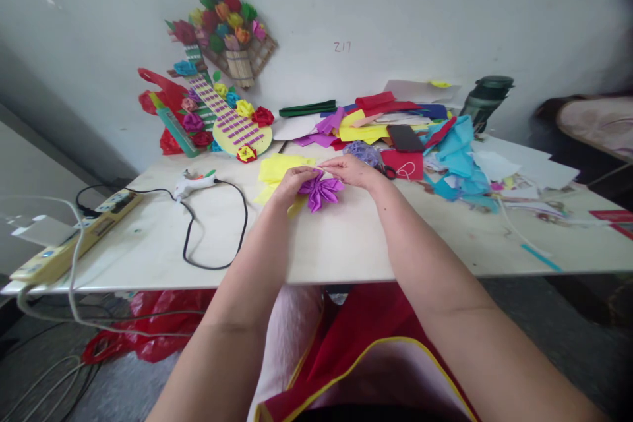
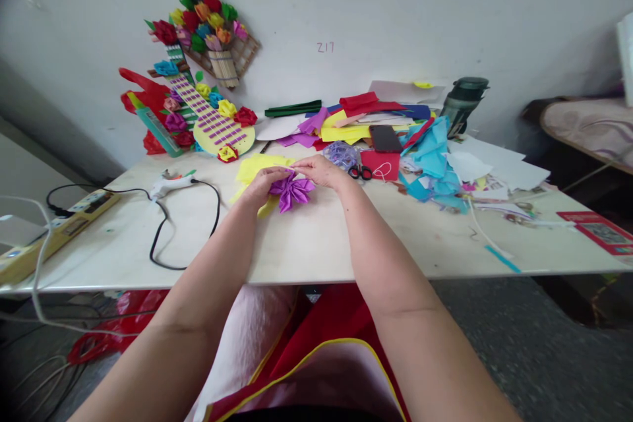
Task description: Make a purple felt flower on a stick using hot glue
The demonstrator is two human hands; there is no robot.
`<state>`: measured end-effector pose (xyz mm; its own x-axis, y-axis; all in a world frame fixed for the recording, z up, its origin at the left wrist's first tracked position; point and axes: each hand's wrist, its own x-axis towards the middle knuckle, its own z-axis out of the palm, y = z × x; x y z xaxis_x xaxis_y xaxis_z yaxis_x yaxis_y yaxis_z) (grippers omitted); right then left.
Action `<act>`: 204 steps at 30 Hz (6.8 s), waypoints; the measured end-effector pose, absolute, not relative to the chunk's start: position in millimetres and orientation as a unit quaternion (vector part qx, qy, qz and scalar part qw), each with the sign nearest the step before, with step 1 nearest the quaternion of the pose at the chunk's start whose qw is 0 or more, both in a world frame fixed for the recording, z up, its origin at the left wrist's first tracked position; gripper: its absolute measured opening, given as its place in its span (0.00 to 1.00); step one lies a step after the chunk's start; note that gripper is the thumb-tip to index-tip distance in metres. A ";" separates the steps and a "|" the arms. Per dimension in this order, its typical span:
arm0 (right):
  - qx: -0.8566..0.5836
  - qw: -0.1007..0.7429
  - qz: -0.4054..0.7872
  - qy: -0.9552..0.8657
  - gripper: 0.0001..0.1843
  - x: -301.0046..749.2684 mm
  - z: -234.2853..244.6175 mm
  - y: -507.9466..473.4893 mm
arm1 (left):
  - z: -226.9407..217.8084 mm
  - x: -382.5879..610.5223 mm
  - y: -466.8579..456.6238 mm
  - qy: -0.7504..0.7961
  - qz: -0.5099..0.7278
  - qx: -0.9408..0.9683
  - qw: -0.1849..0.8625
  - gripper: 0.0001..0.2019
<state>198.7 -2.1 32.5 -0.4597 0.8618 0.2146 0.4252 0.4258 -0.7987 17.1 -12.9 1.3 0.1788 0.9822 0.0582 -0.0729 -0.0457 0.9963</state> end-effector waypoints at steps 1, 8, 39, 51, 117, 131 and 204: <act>-0.412 0.315 0.337 -0.786 0.16 198.7 33.6 -3.1 | 1.2 17.2 -12.9 0.422 0.481 0.537 0.549 0.13; -0.410 0.309 0.306 -0.802 0.15 198.9 33.6 -3.2 | 1.8 17.6 -12.6 0.432 0.490 0.524 0.546 0.12; -0.361 0.329 0.218 -0.845 0.12 198.1 16.2 16.3 | -1.6 18.4 -8.8 0.415 0.524 0.448 0.593 0.09; -0.351 0.323 0.192 -0.858 0.13 198.8 10.9 23.1 | 1.1 19.6 -11.1 0.423 0.526 0.461 0.576 0.10; -0.366 0.400 0.190 -0.819 0.05 190.7 4.5 27.4 | 4.7 20.4 -15.4 0.380 0.494 0.524 0.580 0.11; -0.360 0.356 0.173 -0.845 0.09 192.7 10.4 21.6 | 5.6 20.6 -15.8 0.374 0.498 0.509 0.594 0.12; -0.355 0.386 0.244 -0.816 0.07 195.9 18.4 15.0 | 5.6 20.2 -17.4 0.371 0.494 0.523 0.587 0.16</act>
<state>195.9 15.0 18.4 -0.4509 0.7670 0.4566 0.3912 0.6296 -0.6713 20.2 -17.4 5.6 0.2361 0.9683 0.0812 -0.1915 -0.0356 0.9808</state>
